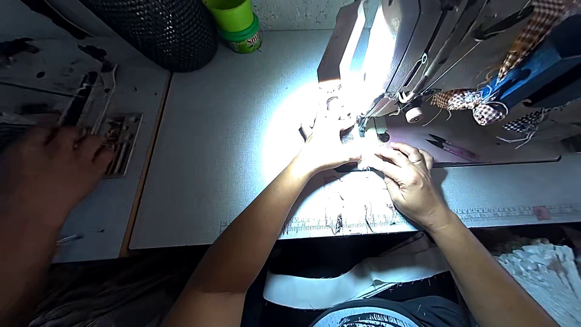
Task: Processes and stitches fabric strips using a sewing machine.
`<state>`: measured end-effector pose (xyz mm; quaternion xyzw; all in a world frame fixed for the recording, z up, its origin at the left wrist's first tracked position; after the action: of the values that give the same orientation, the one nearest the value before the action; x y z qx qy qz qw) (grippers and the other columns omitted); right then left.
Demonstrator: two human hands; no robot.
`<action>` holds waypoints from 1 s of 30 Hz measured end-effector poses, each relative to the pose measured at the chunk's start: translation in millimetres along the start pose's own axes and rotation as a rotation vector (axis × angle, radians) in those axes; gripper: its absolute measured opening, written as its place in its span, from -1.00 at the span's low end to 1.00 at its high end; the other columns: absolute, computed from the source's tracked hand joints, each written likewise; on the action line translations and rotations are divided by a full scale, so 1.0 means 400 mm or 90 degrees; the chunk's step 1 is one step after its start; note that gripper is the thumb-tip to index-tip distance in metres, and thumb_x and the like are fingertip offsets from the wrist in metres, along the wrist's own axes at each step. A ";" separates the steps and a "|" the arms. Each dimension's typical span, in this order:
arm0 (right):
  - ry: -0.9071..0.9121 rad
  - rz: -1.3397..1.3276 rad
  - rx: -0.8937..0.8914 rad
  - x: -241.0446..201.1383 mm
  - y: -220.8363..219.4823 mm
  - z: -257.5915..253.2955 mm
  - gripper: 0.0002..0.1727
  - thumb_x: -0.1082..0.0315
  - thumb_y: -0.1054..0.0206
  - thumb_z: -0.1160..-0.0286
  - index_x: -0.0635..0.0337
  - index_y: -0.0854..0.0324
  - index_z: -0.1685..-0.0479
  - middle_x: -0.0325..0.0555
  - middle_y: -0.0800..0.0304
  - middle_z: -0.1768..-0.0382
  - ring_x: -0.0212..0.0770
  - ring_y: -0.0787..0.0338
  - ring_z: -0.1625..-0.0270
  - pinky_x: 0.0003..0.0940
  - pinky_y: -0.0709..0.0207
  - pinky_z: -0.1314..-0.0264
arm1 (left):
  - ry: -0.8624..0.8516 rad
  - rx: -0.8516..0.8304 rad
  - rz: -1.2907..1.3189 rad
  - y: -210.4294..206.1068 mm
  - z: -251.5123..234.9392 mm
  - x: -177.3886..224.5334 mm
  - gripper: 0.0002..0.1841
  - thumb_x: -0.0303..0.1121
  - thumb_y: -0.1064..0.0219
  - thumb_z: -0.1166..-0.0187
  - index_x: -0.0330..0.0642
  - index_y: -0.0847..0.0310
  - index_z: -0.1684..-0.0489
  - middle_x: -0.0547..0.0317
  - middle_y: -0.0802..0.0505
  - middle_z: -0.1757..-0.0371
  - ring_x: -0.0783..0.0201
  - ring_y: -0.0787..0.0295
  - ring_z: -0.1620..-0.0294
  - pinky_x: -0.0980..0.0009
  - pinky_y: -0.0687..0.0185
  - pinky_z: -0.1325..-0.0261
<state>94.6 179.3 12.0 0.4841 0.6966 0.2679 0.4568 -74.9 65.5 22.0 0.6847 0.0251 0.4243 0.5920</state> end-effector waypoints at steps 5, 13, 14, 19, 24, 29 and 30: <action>0.003 0.025 0.021 -0.013 -0.008 0.001 -0.56 0.36 -0.08 -0.58 -0.06 -0.85 -0.21 -0.12 -0.81 -0.35 0.06 -0.53 -0.60 0.21 -0.11 -0.59 | -0.018 0.007 0.004 0.000 -0.001 -0.002 -0.11 0.34 -0.52 -0.12 0.12 -0.62 -0.56 0.07 -0.47 -0.70 -0.05 -0.08 -0.81 -0.38 0.20 -0.64; 0.037 0.063 0.032 -0.025 -0.017 0.006 -0.61 0.34 -0.10 -0.65 0.03 -0.85 -0.20 -0.14 -0.83 -0.33 -0.01 -0.58 -0.58 0.12 -0.15 -0.63 | -0.022 0.010 -0.015 -0.001 0.003 -0.005 -0.05 0.44 -0.45 -0.11 0.18 -0.57 -0.62 0.14 -0.39 -0.79 -0.06 0.11 -0.89 -0.41 0.29 -0.67; 0.043 0.069 0.026 -0.027 -0.017 0.006 -0.61 0.34 -0.10 -0.66 0.04 -0.84 -0.20 -0.14 -0.83 -0.34 -0.01 -0.58 -0.59 0.14 -0.13 -0.65 | -0.027 0.008 -0.017 -0.001 0.003 -0.002 -0.05 0.42 -0.44 -0.12 0.16 -0.55 -0.63 0.13 -0.38 -0.79 -0.07 0.13 -0.89 -0.42 0.27 -0.66; 0.053 0.074 0.004 -0.026 -0.015 0.002 -0.62 0.29 -0.09 -0.69 0.04 -0.84 -0.20 -0.15 -0.85 -0.30 -0.04 -0.59 -0.58 0.17 -0.10 -0.67 | -0.035 0.003 -0.014 0.000 0.001 0.001 -0.05 0.41 -0.45 -0.13 0.09 -0.57 -0.61 0.09 -0.44 -0.74 -0.04 -0.07 -0.82 -0.38 0.20 -0.63; 0.058 0.092 -0.016 -0.025 -0.016 -0.023 -0.59 0.38 -0.10 -0.60 0.11 -0.81 -0.25 -0.12 -0.86 -0.29 -0.01 -0.66 -0.52 0.19 -0.18 -0.63 | -0.060 0.024 -0.012 0.001 -0.010 0.005 -0.20 0.29 -0.43 -0.22 -0.03 -0.70 -0.45 0.00 -0.62 -0.50 0.00 -0.38 -0.60 -0.29 -0.03 -0.55; 0.064 0.115 -0.060 -0.006 -0.028 -0.071 -0.57 0.39 -0.07 -0.64 0.13 -0.76 -0.33 -0.10 -0.83 -0.33 0.02 -0.65 -0.53 0.21 -0.17 -0.68 | -0.046 0.025 -0.037 0.008 -0.038 -0.009 -0.35 0.23 -0.46 -0.35 0.02 -0.76 -0.34 0.00 -0.39 -0.77 -0.07 -0.04 -0.84 -0.41 0.23 -0.66; 0.063 0.117 -0.062 -0.004 -0.028 -0.075 -0.58 0.38 -0.07 -0.65 0.14 -0.76 -0.33 -0.09 -0.83 -0.32 0.02 -0.65 -0.53 0.21 -0.15 -0.69 | -0.054 0.035 -0.034 0.008 -0.041 -0.012 -0.35 0.24 -0.47 -0.34 0.01 -0.77 -0.32 -0.01 -0.42 -0.74 -0.07 -0.07 -0.82 -0.39 0.20 -0.64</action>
<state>63.2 175.4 16.5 0.5096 0.6571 0.3657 0.4181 -89.5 74.9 20.8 0.7170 0.0297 0.3785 0.5846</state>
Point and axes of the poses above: each hand's wrist, its own z-axis away from the middle knuckle, its own y-axis out of the back of the hand, x = y × z, the point moved 5 cm from there along -z, towards the middle knuckle
